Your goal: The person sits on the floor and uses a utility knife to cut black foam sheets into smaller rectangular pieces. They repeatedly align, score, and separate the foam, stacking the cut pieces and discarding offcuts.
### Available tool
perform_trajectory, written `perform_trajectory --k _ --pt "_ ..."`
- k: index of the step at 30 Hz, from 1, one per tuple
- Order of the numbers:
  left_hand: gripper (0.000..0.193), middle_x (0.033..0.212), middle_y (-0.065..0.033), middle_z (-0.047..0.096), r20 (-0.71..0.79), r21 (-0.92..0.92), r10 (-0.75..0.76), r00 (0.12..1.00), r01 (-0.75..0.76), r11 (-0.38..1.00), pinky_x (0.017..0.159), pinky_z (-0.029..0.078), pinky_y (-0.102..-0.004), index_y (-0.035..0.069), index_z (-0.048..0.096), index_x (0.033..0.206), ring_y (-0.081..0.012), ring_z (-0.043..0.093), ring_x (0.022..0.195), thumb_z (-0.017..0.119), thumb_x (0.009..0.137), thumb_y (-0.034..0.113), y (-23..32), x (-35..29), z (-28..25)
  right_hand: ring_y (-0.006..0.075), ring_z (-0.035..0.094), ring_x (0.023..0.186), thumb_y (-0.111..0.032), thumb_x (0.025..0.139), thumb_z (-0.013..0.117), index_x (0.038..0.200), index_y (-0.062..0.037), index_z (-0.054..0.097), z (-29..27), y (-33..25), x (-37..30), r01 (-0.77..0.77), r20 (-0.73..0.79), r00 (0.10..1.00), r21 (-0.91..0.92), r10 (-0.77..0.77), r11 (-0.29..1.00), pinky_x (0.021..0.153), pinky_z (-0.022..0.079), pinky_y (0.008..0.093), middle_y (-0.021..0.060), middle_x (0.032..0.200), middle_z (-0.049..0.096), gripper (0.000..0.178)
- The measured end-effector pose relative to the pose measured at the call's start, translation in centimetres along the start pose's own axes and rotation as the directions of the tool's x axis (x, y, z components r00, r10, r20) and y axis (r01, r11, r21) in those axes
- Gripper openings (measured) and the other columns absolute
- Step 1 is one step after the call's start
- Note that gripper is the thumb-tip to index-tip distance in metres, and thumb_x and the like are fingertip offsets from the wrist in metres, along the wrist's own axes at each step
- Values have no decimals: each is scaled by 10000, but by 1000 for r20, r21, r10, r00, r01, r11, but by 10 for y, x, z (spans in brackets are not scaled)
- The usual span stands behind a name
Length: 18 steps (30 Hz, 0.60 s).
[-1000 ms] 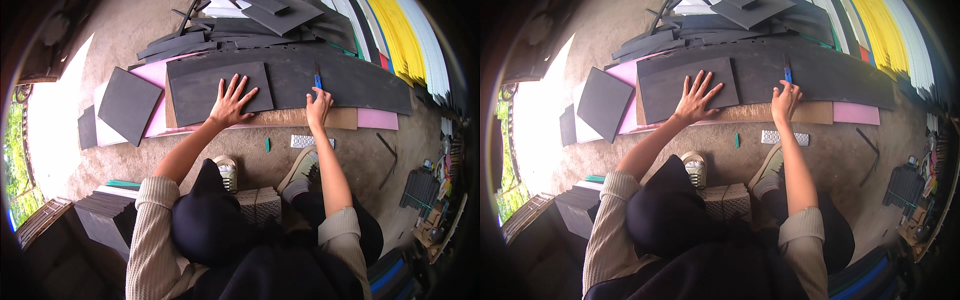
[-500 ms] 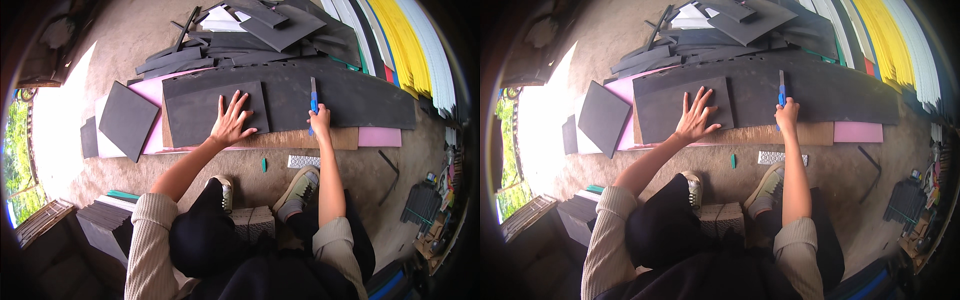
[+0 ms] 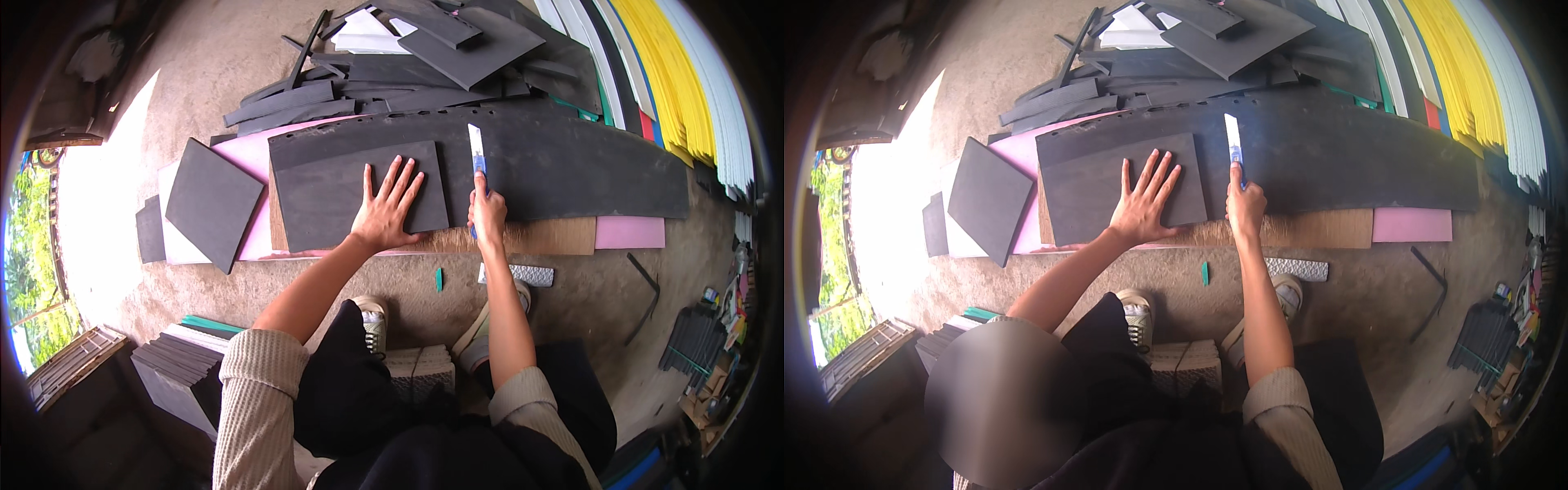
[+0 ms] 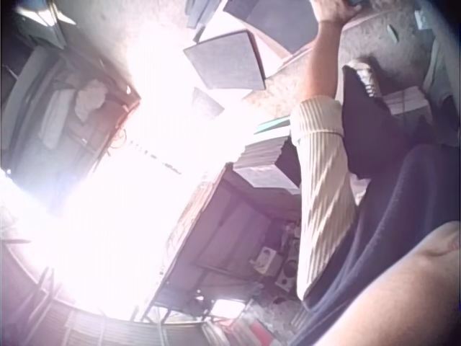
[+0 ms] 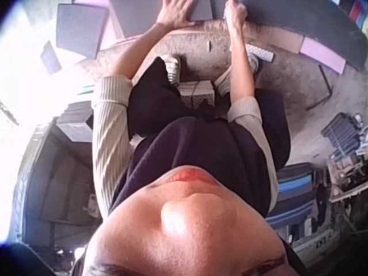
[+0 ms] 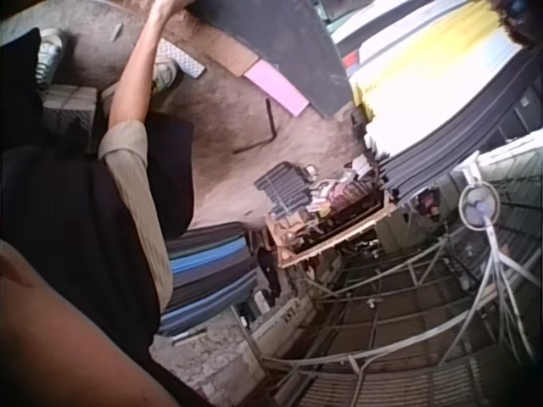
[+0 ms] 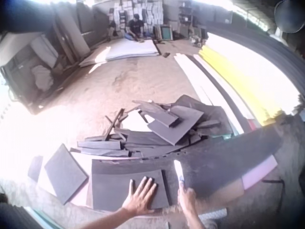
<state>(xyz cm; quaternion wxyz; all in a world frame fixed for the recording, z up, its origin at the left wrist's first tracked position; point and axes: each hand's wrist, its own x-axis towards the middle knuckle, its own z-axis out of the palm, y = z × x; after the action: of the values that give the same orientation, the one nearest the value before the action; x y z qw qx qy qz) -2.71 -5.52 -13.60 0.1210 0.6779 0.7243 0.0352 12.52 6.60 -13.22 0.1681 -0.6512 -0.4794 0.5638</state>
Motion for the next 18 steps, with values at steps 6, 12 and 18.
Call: perform_trajectory --k 6,12,18 --pt "1070 1510 -113 108 -5 -2 -3 1000 3 1000 1057 6 -642 113 161 1445 -277 44 1404 637 634 624 -1 -1 0 76 458 371 -329 900 499 762 -27 517 0 17 6 85 97 991 54 -90 995 331 373 247 3 483 465 333" --pt "1070 1508 -114 126 -49 -29 11 999 -13 999 1051 15 -650 117 178 1442 -280 66 1402 640 620 623 0 0 2 341 640 682 -201 883 467 1133 22 428 5 24 12 249 149 966 -297 -213 922 607 510 409 212 767 626 338" --pt "1063 1507 -113 132 -44 -14 10 999 -11 1000 1043 30 -660 128 191 1441 -287 67 1401 635 615 629 -1 0 4 441 606 853 -214 899 407 1214 63 347 33 -7 1 452 189 881 -603 -433 657 780 493 472 300 877 613 425"
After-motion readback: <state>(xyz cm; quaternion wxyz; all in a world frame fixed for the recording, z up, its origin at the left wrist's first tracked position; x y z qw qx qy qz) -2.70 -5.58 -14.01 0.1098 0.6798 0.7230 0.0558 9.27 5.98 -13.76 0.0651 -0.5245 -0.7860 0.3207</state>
